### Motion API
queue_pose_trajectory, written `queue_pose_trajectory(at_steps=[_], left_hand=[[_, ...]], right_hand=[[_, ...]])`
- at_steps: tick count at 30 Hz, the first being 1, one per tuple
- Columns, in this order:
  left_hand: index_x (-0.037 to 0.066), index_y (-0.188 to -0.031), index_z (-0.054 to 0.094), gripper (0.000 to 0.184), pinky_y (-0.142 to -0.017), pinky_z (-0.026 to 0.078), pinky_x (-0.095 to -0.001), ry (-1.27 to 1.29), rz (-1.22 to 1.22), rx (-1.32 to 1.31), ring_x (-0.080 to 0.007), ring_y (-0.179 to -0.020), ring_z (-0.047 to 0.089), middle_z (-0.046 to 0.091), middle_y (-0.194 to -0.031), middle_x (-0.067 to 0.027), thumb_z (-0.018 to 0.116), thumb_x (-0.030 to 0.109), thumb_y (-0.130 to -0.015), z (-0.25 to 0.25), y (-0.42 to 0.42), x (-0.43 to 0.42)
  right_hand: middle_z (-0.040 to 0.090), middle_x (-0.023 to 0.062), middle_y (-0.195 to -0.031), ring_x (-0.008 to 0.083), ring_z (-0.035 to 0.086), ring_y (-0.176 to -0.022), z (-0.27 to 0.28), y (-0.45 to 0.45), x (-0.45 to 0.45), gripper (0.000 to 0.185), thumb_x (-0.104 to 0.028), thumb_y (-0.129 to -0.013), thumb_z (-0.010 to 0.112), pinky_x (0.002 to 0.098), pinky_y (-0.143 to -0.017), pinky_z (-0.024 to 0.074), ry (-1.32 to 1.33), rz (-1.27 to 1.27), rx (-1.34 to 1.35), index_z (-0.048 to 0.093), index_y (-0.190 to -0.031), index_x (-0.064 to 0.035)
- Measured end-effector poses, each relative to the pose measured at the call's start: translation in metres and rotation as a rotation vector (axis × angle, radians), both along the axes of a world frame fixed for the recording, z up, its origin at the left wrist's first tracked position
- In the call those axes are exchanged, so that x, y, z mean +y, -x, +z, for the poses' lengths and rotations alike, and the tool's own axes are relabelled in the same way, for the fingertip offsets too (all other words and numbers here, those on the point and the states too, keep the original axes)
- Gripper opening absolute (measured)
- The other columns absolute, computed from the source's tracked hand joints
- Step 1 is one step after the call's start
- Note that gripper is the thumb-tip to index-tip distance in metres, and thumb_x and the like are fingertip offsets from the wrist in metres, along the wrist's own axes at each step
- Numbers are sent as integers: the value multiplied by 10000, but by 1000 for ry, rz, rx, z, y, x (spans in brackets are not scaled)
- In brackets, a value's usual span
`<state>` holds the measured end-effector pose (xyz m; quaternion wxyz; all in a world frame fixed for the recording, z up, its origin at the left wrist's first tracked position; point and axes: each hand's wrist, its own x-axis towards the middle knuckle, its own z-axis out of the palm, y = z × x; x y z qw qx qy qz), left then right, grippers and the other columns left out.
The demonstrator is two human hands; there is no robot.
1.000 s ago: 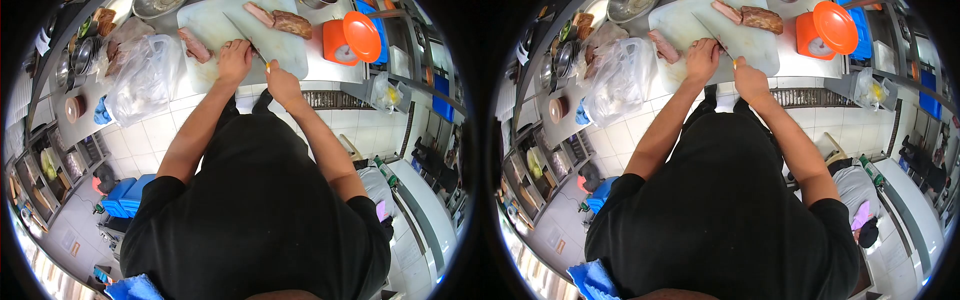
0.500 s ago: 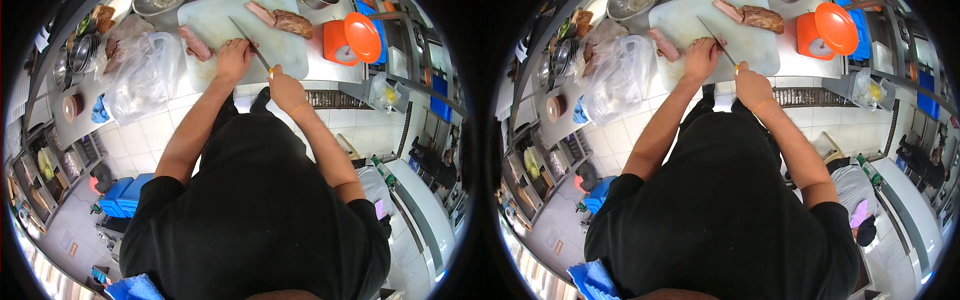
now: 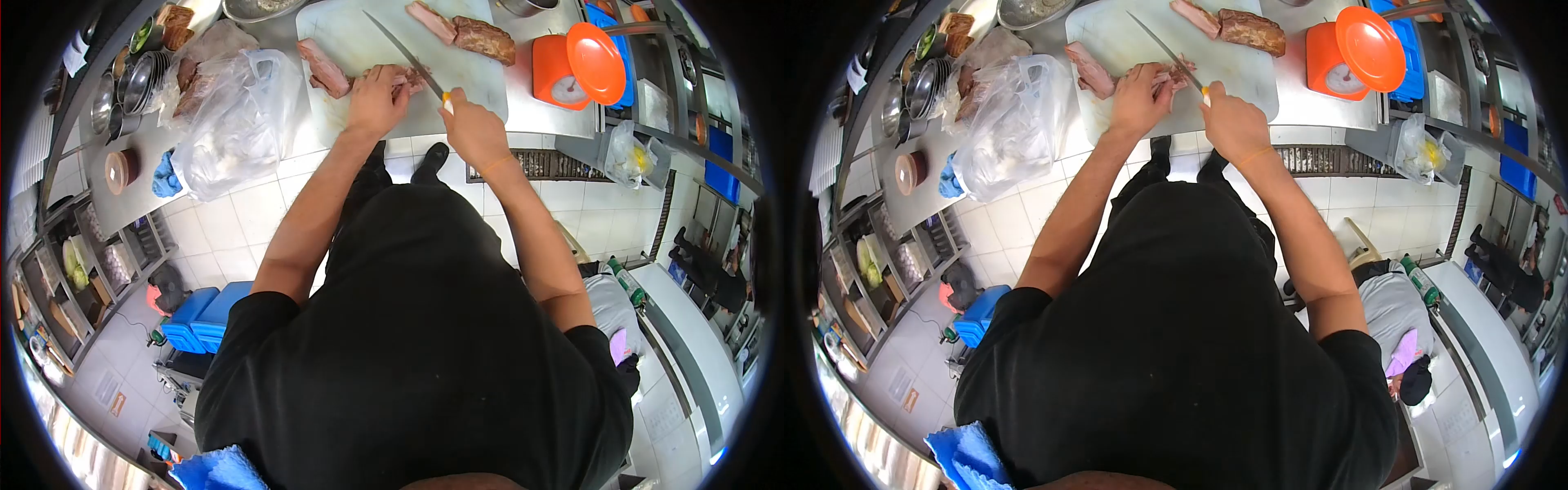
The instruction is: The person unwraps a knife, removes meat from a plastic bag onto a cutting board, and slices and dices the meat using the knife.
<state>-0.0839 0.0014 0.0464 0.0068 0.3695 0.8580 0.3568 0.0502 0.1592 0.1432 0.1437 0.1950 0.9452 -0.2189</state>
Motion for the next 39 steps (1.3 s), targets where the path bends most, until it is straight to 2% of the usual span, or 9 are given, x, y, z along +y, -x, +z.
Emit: queue_pose_trajectory(at_steps=[6, 9, 15, 17, 24, 30, 34, 39], left_hand=[[60, -1088, 685, 216, -902, 518, -515, 87, -36, 10, -380, -1042, 667, 718, -1070, -131, 727, 170, -907, 0, 3, 6], [63, -1034, 690, 164, -879, 522, -510, 69, -18, 60, -371, -1009, 673, 721, -1041, -111, 722, 157, -904, -7, 1, 8], [76, -984, 684, 150, -888, 514, -497, 11, -15, 125, -333, -977, 680, 719, -1013, -107, 739, 159, -873, -20, 2, 9], [71, -1007, 694, 153, -881, 522, -498, 26, -18, 107, -352, -984, 686, 726, -1002, -110, 733, 163, -891, -19, 3, 8], [55, -1067, 692, 185, -910, 527, -508, -49, 53, -4, -385, -1022, 683, 718, -1059, -150, 717, 168, -923, 0, -7, 2], [54, -1088, 679, 175, -901, 522, -520, 59, 20, 18, -385, -1020, 677, 710, -1066, -156, 693, 143, -939, -8, -1, -1], [72, -1043, 690, 154, -890, 523, -513, 49, 19, 70, -369, -1011, 679, 718, -1036, -134, 697, 147, -909, -12, -3, 1], [71, -1015, 696, 133, -869, 529, -502, 22, -6, 88, -363, -968, 683, 722, -1015, -123, 704, 151, -908, -15, -1, -1]], right_hand=[[755, 223, -844, 432, 752, -803, 9, -36, -11, 313, -271, -1067, 579, 549, -716, 582, -55, 55, -55, 531, -1209, 4], [744, 236, -832, 466, 736, -778, -5, -45, -15, 356, -302, -1077, 574, 569, -697, 578, -64, 35, -63, 509, -1266, -6], [752, 275, -956, 457, 750, -883, -52, -9, -17, 312, -249, -1082, 543, 565, -786, 583, 20, -9, -34, 516, -1236, 21], [756, 263, -943, 451, 750, -887, -55, 13, -16, 306, -249, -1079, 549, 568, -797, 579, 37, -4, -7, 525, -1232, 16], [764, 220, -889, 423, 757, -868, -17, 15, 0, 283, -256, -1061, 588, 542, -776, 581, 20, 42, 30, 556, -1197, -10], [763, 224, -893, 419, 757, -851, 13, -25, -5, 264, -241, -1054, 597, 539, -756, 583, -10, 86, -93, 547, -1166, -7], [762, 235, -900, 436, 755, -855, -6, -33, -14, 272, -226, -1059, 585, 557, -762, 582, -6, 44, -56, 538, -1196, 4], [763, 241, -909, 445, 751, -867, -49, 5, -19, 290, -224, -1061, 582, 566, -773, 577, 47, 16, 7, 538, -1225, 10]])
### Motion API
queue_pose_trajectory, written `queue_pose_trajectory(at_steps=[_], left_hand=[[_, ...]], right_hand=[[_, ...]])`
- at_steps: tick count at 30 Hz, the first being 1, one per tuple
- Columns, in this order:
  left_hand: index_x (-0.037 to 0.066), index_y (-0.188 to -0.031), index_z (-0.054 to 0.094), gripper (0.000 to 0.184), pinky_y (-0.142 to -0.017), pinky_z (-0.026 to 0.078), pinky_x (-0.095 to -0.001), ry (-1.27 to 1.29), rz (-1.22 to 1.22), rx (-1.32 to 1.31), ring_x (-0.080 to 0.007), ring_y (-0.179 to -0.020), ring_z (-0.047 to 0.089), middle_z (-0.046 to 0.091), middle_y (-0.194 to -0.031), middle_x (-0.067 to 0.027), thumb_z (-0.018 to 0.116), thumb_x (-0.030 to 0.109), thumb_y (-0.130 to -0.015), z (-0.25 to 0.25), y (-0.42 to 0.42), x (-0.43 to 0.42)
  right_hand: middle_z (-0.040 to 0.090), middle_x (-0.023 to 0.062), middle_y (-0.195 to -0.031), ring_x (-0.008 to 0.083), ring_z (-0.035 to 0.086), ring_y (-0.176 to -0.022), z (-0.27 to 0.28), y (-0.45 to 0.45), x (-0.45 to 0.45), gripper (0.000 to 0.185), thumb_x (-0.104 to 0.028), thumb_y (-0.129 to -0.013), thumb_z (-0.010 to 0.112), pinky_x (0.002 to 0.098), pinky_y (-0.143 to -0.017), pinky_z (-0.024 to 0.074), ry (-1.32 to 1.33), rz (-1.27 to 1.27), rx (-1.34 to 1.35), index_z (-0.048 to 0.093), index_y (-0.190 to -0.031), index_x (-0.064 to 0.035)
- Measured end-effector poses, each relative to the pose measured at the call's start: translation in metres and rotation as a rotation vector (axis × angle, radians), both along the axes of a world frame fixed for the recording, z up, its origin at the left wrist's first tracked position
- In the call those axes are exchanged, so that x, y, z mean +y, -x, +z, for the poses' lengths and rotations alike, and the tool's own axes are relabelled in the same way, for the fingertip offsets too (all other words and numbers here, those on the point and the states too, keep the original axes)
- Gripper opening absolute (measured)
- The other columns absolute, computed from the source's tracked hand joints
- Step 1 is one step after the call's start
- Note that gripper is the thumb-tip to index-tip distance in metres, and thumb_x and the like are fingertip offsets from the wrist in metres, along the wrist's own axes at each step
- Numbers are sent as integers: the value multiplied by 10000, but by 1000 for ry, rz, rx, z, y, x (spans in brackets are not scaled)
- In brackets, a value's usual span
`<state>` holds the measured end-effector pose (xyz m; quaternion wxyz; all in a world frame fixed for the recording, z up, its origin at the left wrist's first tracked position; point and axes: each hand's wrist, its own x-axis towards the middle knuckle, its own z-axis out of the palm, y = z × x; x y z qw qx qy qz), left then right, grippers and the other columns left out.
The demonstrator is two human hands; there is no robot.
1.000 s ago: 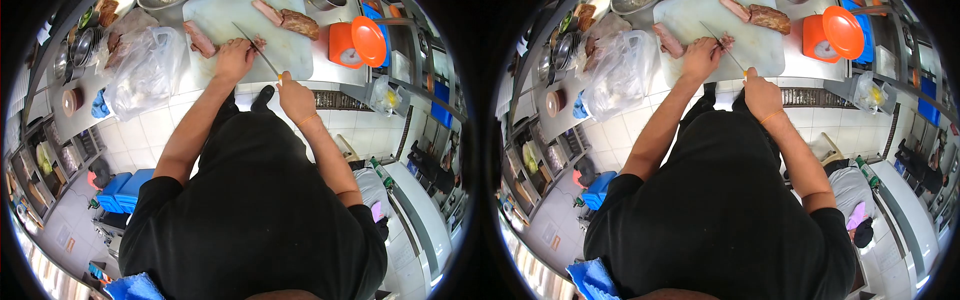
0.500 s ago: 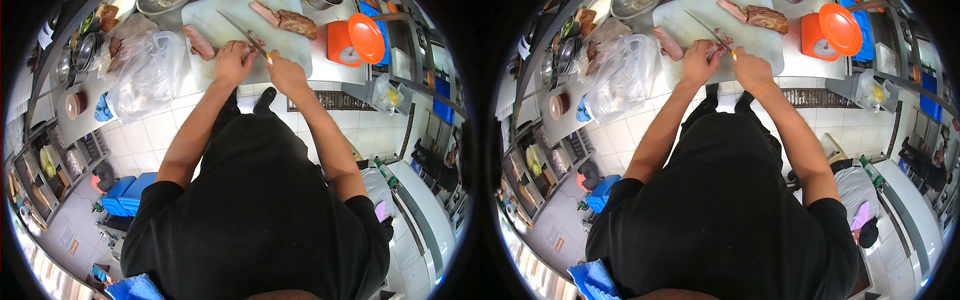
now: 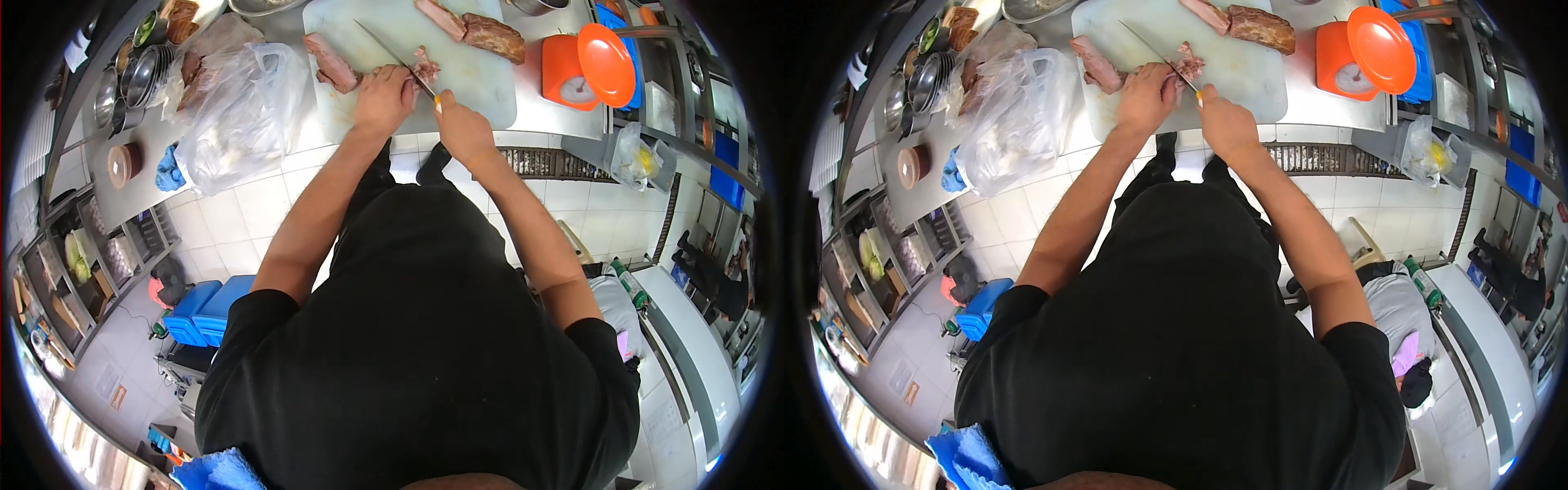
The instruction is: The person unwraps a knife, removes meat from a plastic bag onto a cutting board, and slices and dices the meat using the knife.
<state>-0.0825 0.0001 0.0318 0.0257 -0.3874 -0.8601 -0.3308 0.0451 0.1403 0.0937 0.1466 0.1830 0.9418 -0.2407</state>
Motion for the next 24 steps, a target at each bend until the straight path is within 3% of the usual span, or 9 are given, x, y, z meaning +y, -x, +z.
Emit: queue_pose_trajectory(at_steps=[3, 9, 14, 24], left_hand=[[63, -1082, 686, 154, -911, 520, -518, 46, 3, -63, -382, -1024, 677, 720, -1051, -140, 689, 146, -951, 2, -1, -1], [52, -1071, 691, 167, -896, 537, -510, -74, 120, -144, -398, -1021, 678, 716, -1039, -145, 726, 125, -925, 11, -10, -7], [52, -1042, 687, 143, -896, 529, -520, 5, 68, -77, -403, -1018, 675, 711, -1029, -145, 726, 120, -921, 3, -5, -7], [64, -1001, 684, 114, -891, 525, -503, 13, 52, -52, -382, -994, 681, 720, -1018, -128, 717, 143, -926, 4, -6, -4]], right_hand=[[761, 234, -897, 436, 751, -868, -1, 16, 7, 290, -231, -1060, 586, 558, -769, 574, 23, 32, 28, 542, -1221, 5], [755, 207, -871, 414, 753, -844, 43, -8, 14, 258, -235, -1061, 587, 540, -736, 567, -23, 72, 20, 544, -1176, -7], [749, 212, -869, 419, 753, -841, 62, -43, 6, 249, -233, -1068, 574, 552, -746, 573, -56, 80, -26, 536, -1163, -6], [759, 251, -924, 442, 751, -881, 1, -15, -1, 259, -219, -1069, 554, 570, -779, 577, -30, 44, -10, 532, -1197, 5]])
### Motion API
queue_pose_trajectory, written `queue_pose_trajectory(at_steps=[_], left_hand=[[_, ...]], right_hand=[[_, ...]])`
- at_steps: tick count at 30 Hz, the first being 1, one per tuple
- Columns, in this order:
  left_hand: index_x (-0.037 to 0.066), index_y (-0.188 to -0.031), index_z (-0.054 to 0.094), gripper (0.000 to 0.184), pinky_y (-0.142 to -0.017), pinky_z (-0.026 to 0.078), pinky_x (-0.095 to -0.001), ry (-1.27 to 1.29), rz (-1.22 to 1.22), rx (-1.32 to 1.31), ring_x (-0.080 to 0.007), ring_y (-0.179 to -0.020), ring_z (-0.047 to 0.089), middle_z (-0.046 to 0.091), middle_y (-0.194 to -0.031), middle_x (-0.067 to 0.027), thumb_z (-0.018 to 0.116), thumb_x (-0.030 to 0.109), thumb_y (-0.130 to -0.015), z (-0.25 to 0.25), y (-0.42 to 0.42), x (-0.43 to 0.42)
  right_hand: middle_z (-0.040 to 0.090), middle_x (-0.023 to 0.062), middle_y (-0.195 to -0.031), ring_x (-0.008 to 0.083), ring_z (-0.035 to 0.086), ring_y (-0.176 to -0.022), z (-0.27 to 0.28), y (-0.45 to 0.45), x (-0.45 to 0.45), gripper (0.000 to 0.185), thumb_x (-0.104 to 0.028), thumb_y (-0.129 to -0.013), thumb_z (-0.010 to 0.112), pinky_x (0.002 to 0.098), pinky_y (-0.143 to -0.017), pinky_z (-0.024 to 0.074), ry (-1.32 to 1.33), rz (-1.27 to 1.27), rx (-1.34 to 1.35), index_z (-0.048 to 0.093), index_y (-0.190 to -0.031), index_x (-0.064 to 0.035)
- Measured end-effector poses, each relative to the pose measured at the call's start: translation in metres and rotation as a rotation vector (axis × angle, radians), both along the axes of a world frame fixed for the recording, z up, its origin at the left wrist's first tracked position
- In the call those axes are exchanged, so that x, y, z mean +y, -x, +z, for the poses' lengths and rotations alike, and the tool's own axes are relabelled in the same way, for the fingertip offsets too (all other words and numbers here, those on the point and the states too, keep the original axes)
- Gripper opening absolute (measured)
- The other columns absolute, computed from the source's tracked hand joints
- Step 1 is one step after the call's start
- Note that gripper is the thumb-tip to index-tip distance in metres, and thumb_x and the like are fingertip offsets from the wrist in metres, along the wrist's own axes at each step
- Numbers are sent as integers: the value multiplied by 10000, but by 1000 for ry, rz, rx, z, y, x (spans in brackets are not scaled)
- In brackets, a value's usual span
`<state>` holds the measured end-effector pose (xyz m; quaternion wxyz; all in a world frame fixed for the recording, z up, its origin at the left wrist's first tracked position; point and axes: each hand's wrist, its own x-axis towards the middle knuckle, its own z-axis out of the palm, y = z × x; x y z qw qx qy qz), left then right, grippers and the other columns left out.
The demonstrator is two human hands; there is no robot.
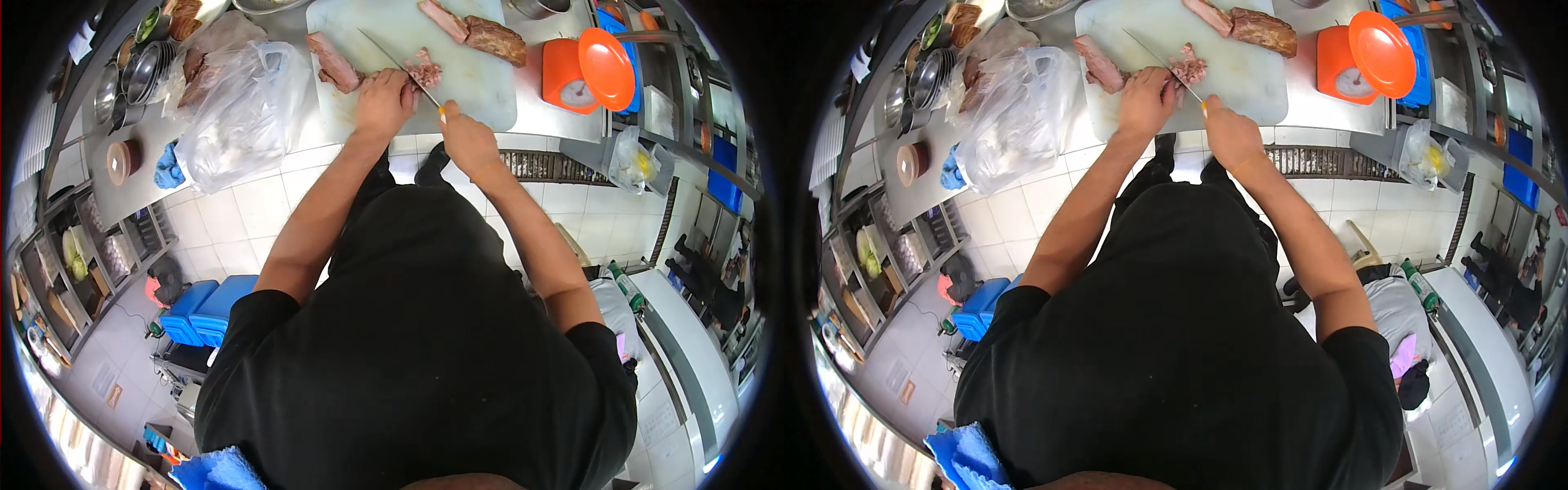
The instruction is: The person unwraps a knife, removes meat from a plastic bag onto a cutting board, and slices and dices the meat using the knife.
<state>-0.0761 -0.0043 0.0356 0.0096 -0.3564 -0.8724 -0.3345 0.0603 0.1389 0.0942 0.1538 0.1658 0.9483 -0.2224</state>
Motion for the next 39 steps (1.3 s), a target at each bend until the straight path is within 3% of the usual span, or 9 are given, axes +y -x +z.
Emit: queue_pose_trajectory(at_steps=[4, 6, 12, 21, 24, 30, 39], left_hand=[[58, -1038, 694, 168, -906, 524, -505, 22, -1, -16, -377, -1004, 685, 722, -1019, -132, 740, 173, -924, -1, 1, -1], [54, -1091, 695, 236, -923, 527, -500, 24, 5, -61, -381, -1021, 685, 722, -1050, -143, 764, 193, -912, 7, -3, 1], [38, -1263, 651, 506, -985, 527, -494, 161, 29, 86, -409, -1095, 663, 703, -1162, -183, 845, 263, -853, 20, -21, 0], [52, -1297, 673, 409, -1002, 531, -483, 128, -265, 37, -367, -1169, 671, 723, -1258, -150, 770, 128, -907, 5, 9, -15], [54, -1309, 673, 428, -987, 539, -484, 147, -218, -11, -355, -1192, 670, 714, -1301, -151, 781, 143, -904, 8, 8, -15], [74, -1228, 686, 353, -950, 551, -484, 40, -76, -97, -379, -1080, 688, 712, -1203, -132, 795, 167, -906, 24, -7, -13], [83, -1129, 708, 259, -879, 562, -473, 108, -102, -39, -380, -993, 694, 727, -1095, -110, 787, 182, -903, 18, -1, -12]], right_hand=[[756, 256, -913, 456, 744, -866, -9, 23, 2, 319, -249, -1061, 579, 577, -772, 572, 65, 10, 46, 532, -1241, 11], [748, 266, -879, 475, 734, -826, -13, 28, 11, 369, -300, -1065, 597, 586, -745, 571, 87, 20, 97, 525, -1264, 2], [757, 246, -910, 460, 741, -871, -7, 22, 23, 355, -283, -1048, 623, 572, -776, 571, 93, -11, 40, 539, -1264, -14], [751, 254, -882, 462, 742, -835, -1, -8, 15, 327, -275, -1043, 627, 578, -744, 576, 56, -54, 24, 533, -1214, -13], [749, 261, -868, 463, 742, -822, 8, -9, 8, 328, -271, -1046, 620, 575, -740, 580, 42, -63, 17, 537, -1209, 1], [748, 262, -852, 462, 742, -809, 41, -12, 0, 331, -256, -1054, 595, 565, -734, 585, 7, -67, 30, 539, -1195, 37], [753, 248, -863, 434, 756, -827, 64, -37, -16, 308, -252, -1072, 566, 550, -735, 590, 6, -33, -103, 533, -1173, 38]])
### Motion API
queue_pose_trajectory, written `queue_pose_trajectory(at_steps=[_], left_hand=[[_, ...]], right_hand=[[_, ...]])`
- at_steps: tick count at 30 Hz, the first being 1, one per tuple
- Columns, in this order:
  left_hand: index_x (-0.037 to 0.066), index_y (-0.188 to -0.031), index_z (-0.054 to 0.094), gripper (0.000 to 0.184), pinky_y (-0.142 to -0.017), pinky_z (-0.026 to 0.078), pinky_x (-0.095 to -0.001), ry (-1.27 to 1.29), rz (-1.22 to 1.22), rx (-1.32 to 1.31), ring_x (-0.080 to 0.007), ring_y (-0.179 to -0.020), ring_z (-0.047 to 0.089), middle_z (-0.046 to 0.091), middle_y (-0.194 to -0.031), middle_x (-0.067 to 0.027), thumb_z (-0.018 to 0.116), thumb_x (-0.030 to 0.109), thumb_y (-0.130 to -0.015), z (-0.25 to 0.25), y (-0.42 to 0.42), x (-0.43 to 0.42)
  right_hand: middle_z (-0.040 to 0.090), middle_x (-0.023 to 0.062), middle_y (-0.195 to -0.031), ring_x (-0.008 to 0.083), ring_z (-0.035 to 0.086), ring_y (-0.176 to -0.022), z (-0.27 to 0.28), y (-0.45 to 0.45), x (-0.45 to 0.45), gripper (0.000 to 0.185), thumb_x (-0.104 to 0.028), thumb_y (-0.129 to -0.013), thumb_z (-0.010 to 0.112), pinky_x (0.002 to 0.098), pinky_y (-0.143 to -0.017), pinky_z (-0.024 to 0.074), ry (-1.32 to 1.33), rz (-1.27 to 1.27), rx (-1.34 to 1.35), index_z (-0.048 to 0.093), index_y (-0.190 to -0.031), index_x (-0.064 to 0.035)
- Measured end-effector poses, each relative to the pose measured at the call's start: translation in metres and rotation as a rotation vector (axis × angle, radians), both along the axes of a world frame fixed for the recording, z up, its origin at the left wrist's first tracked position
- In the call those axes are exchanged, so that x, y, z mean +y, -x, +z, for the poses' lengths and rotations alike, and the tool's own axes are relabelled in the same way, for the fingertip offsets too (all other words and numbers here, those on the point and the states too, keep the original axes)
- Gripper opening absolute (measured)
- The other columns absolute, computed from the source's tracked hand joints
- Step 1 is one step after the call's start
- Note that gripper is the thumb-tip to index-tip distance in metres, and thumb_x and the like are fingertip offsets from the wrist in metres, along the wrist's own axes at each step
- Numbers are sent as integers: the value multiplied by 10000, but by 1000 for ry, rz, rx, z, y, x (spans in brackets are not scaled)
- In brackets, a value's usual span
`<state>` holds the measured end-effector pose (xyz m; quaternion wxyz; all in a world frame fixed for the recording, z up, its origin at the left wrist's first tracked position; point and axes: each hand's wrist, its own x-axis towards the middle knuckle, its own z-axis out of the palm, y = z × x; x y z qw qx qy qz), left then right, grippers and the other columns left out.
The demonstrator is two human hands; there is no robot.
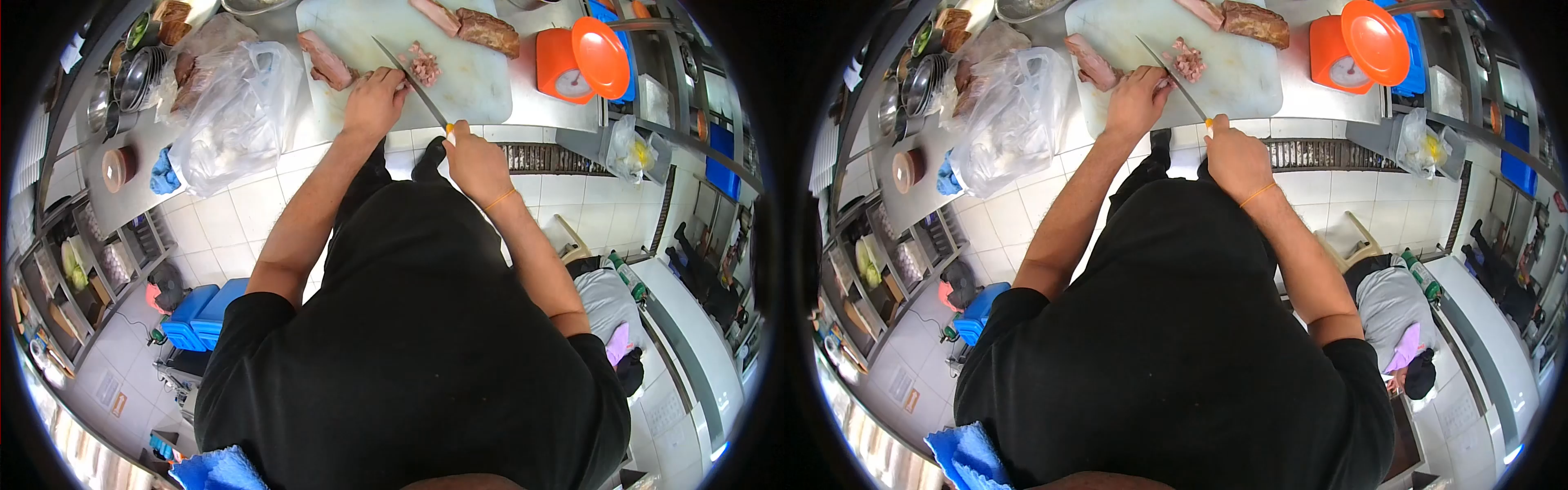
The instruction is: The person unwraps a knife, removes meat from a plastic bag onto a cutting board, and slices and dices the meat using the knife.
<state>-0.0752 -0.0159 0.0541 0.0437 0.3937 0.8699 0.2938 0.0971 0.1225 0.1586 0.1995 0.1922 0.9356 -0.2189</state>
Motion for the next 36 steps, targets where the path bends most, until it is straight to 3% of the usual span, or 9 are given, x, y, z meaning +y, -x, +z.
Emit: queue_pose_trajectory(at_steps=[9, 17, 27, 36], left_hand=[[58, -1073, 711, 242, -892, 573, -476, -14, -11, 10, -345, -1018, 718, 747, -1048, -113, 796, 128, -857, -10, 3, 0], [56, -1090, 720, 236, -910, 568, -466, -55, -4, 2, -348, -1019, 716, 752, -1057, -123, 788, 133, -878, -12, 2, -1], [60, -1131, 709, 305, -878, 573, -483, -50, 48, -97, -379, -1018, 709, 738, -1108, -148, 819, 204, -885, 0, -1, -10], [55, -1063, 708, 230, -882, 569, -478, -57, 1, -41, -364, -1017, 714, 746, -1052, -127, 800, 132, -867, -8, 3, -7]], right_hand=[[751, 257, -873, 453, 750, -831, -28, 16, -8, 314, -254, -1085, 536, 570, -743, 583, 15, -22, -24, 497, -1204, 34], [757, 249, -884, 452, 749, -835, -76, 58, -5, 325, -253, -1068, 558, 567, -753, 585, 33, -38, 121, 515, -1223, 29], [755, 233, -872, 427, 751, -827, -3, 20, 5, 318, -266, -1059, 588, 548, -742, 581, -19, 29, 60, 537, -1192, 19], [753, 228, -868, 431, 747, -828, -11, -8, -8, 344, -261, -1069, 569, 560, -737, 577, -2, -14, -14, 519, -1243, 31]])
